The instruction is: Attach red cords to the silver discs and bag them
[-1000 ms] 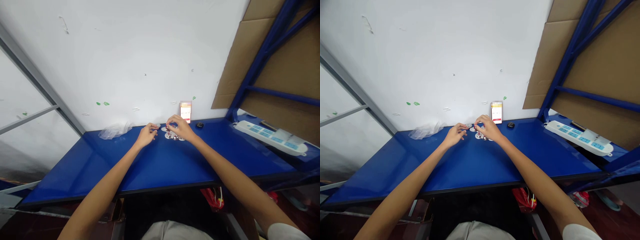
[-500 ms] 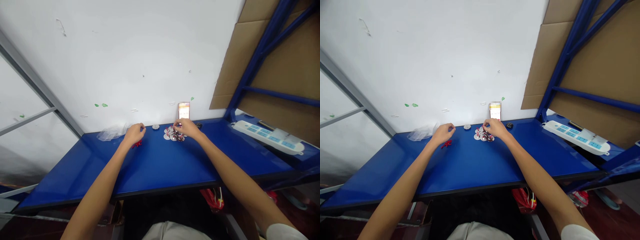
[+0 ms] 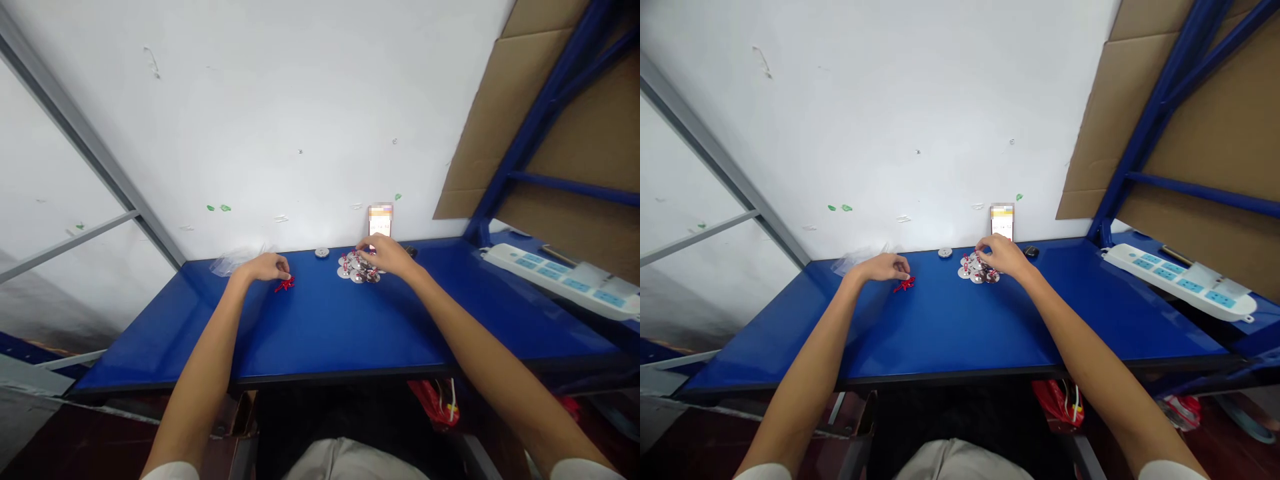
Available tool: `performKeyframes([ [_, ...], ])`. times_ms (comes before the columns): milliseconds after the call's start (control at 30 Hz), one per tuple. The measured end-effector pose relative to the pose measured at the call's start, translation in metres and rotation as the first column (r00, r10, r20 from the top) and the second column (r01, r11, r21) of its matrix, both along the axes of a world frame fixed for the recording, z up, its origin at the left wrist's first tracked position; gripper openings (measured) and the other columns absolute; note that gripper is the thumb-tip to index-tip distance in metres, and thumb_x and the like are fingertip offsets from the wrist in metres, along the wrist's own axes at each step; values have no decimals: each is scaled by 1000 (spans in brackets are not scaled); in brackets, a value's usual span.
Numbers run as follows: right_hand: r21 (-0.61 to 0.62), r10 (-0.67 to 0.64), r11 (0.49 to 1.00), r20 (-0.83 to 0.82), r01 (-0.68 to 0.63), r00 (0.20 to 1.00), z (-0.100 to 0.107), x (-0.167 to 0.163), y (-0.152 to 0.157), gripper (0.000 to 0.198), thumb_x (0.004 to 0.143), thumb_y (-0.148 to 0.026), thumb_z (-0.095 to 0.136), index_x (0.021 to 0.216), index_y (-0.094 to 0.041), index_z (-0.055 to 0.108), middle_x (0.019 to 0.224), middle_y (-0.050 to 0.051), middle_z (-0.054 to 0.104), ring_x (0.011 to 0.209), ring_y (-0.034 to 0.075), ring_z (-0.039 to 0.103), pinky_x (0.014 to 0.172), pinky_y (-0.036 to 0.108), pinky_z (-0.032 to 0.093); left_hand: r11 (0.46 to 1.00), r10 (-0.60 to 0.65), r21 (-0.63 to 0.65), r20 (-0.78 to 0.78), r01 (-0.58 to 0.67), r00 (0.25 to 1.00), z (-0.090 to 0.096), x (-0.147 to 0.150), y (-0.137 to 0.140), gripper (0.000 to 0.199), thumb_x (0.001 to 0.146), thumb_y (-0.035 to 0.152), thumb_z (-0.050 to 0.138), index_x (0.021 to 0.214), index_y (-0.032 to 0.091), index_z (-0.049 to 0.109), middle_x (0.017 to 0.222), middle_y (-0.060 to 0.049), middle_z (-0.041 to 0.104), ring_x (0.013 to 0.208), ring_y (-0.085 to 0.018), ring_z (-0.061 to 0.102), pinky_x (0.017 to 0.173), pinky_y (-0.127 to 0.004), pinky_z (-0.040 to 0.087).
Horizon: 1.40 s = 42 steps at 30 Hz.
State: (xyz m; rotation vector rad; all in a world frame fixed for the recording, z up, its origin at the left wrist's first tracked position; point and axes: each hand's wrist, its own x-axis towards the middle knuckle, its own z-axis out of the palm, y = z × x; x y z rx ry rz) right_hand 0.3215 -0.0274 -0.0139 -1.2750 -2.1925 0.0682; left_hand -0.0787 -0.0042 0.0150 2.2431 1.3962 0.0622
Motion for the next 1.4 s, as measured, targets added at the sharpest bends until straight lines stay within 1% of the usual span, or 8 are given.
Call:
performKeyframes([
  [200,93,59,994,-51,-54,997,4,-18,-10,17,100,-25,63,98,-22,80,101,7,82,99,26,70,85,35,51,999,-27,30,-81,30,996,-9,14,0,18,72,35,83,83,22,77,80,-2,79,71,-19,69,65,-28,44],
  [300,78,90,993,-36,-87,995,1,-27,-13,18,101,-26,63,97,-22,81,101,7,82,98,26,71,83,35,51,995,-53,79,-53,57,997,-12,14,1,10,77,28,77,84,22,80,82,-2,80,74,-19,70,66,-27,45],
  [500,46,118,992,-25,-117,993,-4,-32,-13,19,101,-26,63,98,-22,82,103,7,83,98,25,72,83,35,52,987,-91,135,42,85,995,-11,8,5,20,83,23,69,93,22,86,93,-3,84,84,-20,76,78,-27,52],
  [667,41,101,994,-41,-99,994,-5,-29,-11,19,101,-27,63,98,-21,81,103,7,83,97,25,72,84,35,53,987,-67,151,93,52,993,-7,5,5,19,85,28,71,93,23,87,98,-3,85,89,-22,78,84,-28,55],
  [833,40,98,995,-44,-96,994,-7,-28,-10,19,101,-28,63,99,-22,81,102,7,82,97,25,72,86,34,53,996,-6,90,250,-17,968,-2,5,1,19,88,21,63,96,19,80,91,-5,83,80,-19,77,74,-27,57],
  [933,29,95,995,-45,-94,994,-6,-28,-11,20,101,-28,63,99,-22,82,102,7,82,97,25,72,85,33,52,987,25,141,304,-71,952,-1,7,0,20,89,16,62,99,18,79,90,-5,82,74,-17,76,71,-26,56],
  [1167,-3,105,994,-52,-106,993,-5,-37,-17,18,100,-26,65,95,-22,81,105,5,83,100,24,73,84,33,51,931,22,356,172,-83,985,-7,8,9,13,86,17,74,93,22,84,88,-4,82,84,-21,76,82,-30,55],
  [1400,26,109,994,31,-110,994,-18,-54,-13,19,102,-24,61,102,-22,80,104,7,81,101,26,71,90,36,52,961,-18,276,14,14,1000,-23,18,11,13,84,25,71,86,22,83,87,-5,82,79,-20,74,73,-28,51],
])
